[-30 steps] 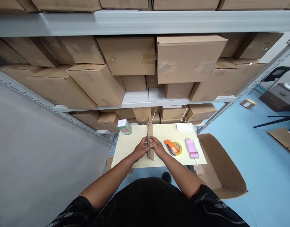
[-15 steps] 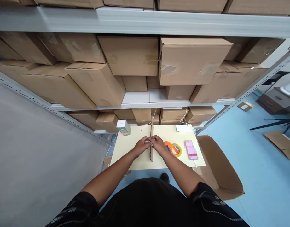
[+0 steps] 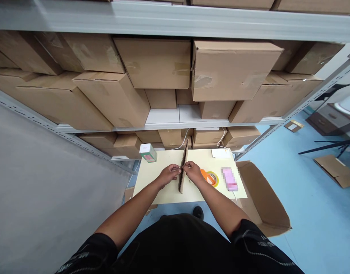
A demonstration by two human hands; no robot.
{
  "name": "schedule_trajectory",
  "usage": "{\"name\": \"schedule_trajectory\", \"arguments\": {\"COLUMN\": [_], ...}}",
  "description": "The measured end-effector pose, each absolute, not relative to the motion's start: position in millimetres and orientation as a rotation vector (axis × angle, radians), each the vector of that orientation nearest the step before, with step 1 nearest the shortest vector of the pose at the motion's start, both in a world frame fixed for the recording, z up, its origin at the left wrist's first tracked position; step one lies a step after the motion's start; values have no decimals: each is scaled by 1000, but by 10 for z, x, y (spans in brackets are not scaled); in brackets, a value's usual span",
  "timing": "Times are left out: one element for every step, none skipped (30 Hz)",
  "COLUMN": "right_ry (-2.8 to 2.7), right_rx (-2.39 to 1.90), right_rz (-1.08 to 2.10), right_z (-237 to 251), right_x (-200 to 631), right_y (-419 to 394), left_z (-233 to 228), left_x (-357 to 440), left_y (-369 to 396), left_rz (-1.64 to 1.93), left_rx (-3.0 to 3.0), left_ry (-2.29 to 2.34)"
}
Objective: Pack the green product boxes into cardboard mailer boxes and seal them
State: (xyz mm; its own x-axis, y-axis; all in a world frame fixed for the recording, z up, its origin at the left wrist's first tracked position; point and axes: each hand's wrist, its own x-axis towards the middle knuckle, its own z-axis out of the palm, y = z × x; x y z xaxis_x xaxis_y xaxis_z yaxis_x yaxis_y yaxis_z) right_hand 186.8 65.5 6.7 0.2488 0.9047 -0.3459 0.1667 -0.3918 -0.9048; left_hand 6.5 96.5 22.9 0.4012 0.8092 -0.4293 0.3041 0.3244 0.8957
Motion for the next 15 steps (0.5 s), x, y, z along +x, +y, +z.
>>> {"name": "schedule_trajectory", "arguments": {"right_ry": [-1023, -1057, -1088, -1112, -1128, -1137, -1142, -1149, -1162, -1182, -1209, -1241, -1273, -1298, -1312], "right_rx": [-1770, -1795, -1823, -1851, -1876, -1898, -1917, -1933, -1940, -1937, -1923, -1904, -1886, -1879, -1885], "right_rz": [1174, 1144, 1109, 1072, 1040, 1015, 997, 986, 981, 980, 984, 990, 994, 990, 977], "right_z": [72, 84, 103, 128, 157, 188, 220, 251, 280, 306, 328, 347, 362, 374, 382], "right_x": [1880, 1890, 1898, 1905, 1911, 1916, 1922, 1926, 1930, 1933, 1935, 1935, 1934, 1935, 1937], "right_y": [653, 652, 652, 653, 654, 656, 658, 659, 662, 665, 669, 674, 680, 686, 692], "left_z": [234, 243, 256, 273, 293, 316, 341, 366, 392, 419, 445, 470, 493, 514, 531], "left_x": [64, 67, 74, 85, 100, 117, 137, 159, 184, 211, 241, 274, 309, 345, 379], "left_y": [964, 965, 968, 973, 978, 984, 989, 992, 993, 991, 986, 979, 970, 961, 952], "left_rz": [458, 464, 472, 479, 483, 479, 469, 456, 441, 422, 401, 376, 348, 323, 306], "left_rx": [1283, 1334, 1395, 1459, 1520, 1577, 1631, 1688, 1752, 1815, 1871, 1916, 1953, 1982, 2006], "left_ry": [1195, 1230, 1265, 1298, 1325, 1345, 1362, 1378, 1392, 1402, 1407, 1407, 1401, 1393, 1383]}}
